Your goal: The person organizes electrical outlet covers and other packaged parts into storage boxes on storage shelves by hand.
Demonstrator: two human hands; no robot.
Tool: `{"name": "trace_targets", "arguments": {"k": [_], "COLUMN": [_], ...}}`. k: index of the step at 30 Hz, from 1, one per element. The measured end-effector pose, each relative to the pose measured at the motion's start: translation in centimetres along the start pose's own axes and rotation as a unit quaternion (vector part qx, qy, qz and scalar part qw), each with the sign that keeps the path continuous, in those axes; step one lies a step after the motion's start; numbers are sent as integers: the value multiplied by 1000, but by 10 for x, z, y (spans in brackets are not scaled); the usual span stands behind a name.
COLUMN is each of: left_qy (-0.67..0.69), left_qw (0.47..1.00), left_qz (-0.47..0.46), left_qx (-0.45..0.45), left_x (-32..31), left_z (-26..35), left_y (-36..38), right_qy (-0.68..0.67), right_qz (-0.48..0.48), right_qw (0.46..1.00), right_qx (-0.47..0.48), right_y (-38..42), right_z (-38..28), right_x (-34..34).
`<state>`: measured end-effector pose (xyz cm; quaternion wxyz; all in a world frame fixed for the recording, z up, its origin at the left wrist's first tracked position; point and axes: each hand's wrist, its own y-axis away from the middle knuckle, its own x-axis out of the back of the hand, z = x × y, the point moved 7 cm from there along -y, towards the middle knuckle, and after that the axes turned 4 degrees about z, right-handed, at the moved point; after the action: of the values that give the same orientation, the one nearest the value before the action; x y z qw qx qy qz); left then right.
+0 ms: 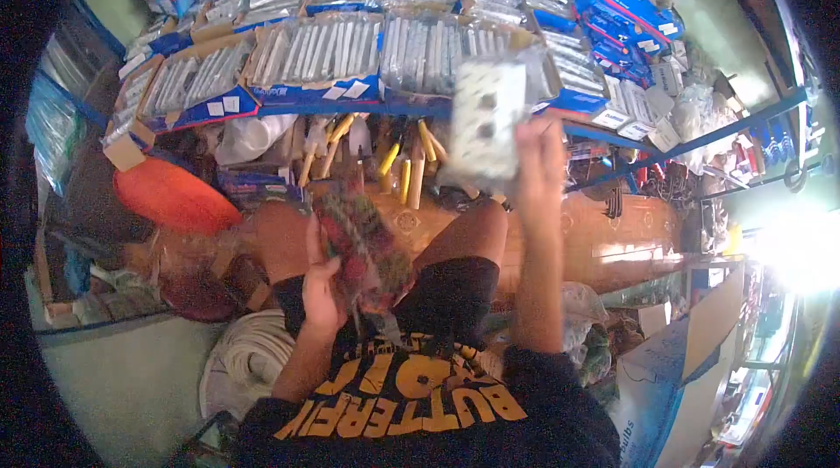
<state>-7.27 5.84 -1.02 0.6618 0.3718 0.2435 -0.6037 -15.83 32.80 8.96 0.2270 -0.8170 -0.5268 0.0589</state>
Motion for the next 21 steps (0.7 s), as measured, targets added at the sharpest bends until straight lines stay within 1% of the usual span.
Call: {"name": "trace_targets", "arguments": {"k": [1,2,3,4,5,6,7,8,9,10,11,12,14,15,16,17,18,19,20,21], "left_qy": [-72,-74,-174,-270,-271,-535,-723,-723,-715,-708,-710,-710,-714,-721,-721,-726,-731,-700,-701,-682], "left_qw": [996,996,981,951,951,806,549,548,568,588,580,582,559,543,542,530,517,538,536,560], "left_qz": [-42,-35,-85,-136,-132,-214,-269,-269,-249,-229,-207,-205,-177,-158,-157,-150,-143,-140,-140,-124], "left_qx": [-23,-25,22,70,69,-136,-322,-323,-321,-318,-341,-340,-382,-401,-401,-412,-422,-449,-449,-453], "left_x": [-11,-16,-26,-35,-42,-67,-88,-87,-81,-77,-78,-78,-87,-89,-90,-94,-97,-104,-105,-105], "left_z": [6,10,3,-7,-9,-2,-5,-8,-10,-11,-10,-10,4,8,11,17,24,36,40,48], "left_y": [0,1,6,10,5,5,14,11,6,2,-3,-5,-7,-9,-13,-16,-19,-18,-24,-30], "right_qy": [6,-57,-56,-59,-119,-177,-179,-276,-370,-370,-390,-407,-407,-389,-371,-410,-412,-354,-293,-378], "right_qz": [2,4,-23,-27,-2,25,26,7,-12,-12,-54,-98,-114,-121,-128,-141,-141,-211,-279,-291], "right_qw": [999,991,991,990,981,966,965,935,894,894,878,859,861,879,895,870,869,884,891,854], "right_qx": [-54,-124,-120,-123,-156,-188,-189,-220,-251,-252,-273,-295,-281,-248,-214,-235,-235,-220,-204,-207], "right_y": [26,53,70,85,98,110,113,113,115,116,117,119,118,113,110,116,123,134,139,138], "right_z": [4,22,20,22,29,33,23,8,-1,1,4,8,7,0,-6,0,14,30,31,28], "right_x": [-12,-24,-36,-46,-54,-61,-69,-81,-89,-87,-91,-96,-99,-100,-102,-107,-103,-102,-107,-112]}}
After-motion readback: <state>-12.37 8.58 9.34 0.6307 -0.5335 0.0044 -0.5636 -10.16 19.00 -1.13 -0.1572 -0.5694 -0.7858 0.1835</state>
